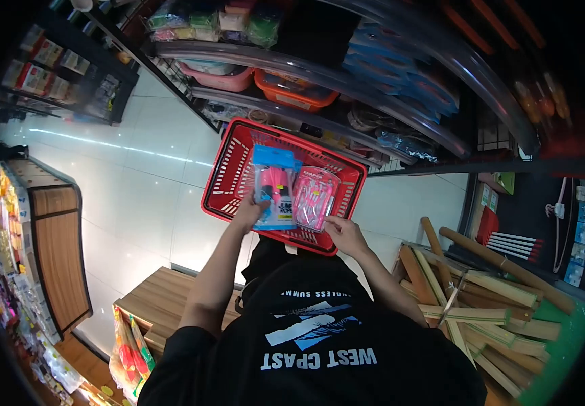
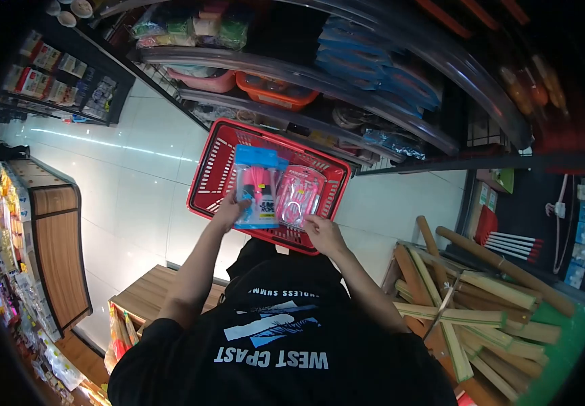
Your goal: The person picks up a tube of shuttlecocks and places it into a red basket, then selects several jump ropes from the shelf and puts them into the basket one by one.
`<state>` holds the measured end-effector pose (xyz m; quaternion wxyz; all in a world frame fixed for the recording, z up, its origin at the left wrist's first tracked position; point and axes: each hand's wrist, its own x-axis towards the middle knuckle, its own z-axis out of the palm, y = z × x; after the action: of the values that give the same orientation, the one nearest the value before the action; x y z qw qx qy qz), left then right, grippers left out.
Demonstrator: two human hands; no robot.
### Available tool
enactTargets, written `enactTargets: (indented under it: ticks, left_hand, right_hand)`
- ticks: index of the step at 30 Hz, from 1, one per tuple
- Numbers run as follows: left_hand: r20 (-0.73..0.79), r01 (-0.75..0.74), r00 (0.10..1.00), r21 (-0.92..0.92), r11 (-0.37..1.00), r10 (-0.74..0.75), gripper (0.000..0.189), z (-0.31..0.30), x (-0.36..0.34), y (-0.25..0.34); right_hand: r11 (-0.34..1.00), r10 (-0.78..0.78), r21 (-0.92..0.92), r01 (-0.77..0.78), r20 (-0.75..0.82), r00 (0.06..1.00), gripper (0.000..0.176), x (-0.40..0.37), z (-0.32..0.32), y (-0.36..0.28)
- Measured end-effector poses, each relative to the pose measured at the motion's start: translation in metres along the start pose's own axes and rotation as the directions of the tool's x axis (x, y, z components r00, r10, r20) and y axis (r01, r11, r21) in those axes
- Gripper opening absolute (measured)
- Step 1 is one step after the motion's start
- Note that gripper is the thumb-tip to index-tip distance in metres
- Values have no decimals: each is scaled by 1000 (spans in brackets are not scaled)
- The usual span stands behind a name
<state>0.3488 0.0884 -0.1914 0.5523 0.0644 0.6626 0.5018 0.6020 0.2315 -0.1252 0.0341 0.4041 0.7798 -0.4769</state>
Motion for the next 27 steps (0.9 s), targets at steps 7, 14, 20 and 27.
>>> enactTargets:
  ticks: [7,14,20,27]
  left_hand:
    - [12,59,998,192,980,-62,54,-35,75,-28]
    - [88,177,976,215,960,-199,52,-36,115,-59]
    - [26,132,985,513,848,-170,68,-33,143,-103]
    - [-194,115,979,756,644,54,79,-10,118,-87]
  right_hand:
    - [975,195,-98,-197,-25,980,29,-9,2,0]
    - [939,322,-107,-327,-61,945,27,-28,9,-3]
    - [908,406,-92,-410,-52,912,26,-41,21,-11]
    - [962,271,-51,-270,7,963,26,-37,10,9]
